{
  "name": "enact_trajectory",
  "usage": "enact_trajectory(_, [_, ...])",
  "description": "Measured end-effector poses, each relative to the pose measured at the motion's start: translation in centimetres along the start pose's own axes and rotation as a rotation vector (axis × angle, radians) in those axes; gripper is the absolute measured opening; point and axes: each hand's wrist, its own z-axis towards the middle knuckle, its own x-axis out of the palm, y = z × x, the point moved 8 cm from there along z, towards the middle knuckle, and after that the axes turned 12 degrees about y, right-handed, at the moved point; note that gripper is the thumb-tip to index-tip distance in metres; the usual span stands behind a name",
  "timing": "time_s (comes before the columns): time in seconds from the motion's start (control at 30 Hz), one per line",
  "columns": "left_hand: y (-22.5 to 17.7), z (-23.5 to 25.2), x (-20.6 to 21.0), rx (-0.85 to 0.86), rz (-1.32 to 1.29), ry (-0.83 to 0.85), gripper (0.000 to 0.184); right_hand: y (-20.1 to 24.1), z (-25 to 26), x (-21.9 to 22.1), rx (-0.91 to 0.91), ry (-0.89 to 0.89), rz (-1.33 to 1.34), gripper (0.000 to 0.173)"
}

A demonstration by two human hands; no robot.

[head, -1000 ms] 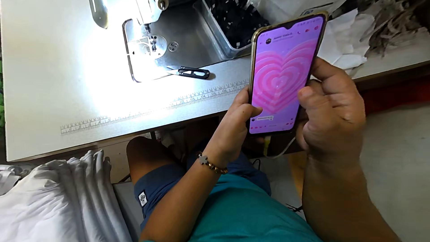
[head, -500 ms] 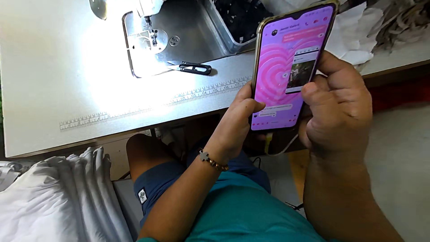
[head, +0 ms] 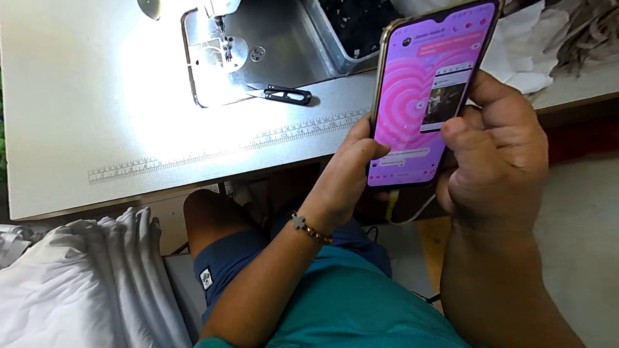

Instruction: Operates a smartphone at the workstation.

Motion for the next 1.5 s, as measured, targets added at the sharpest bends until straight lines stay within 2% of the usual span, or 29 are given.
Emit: enact_trajectory(1.5, [0.37,-0.10,-0.04,-0.010,-0.009,-0.002,0.048,-0.42,-0.49,0.01,0.023,-0.013,0.001,0.045])
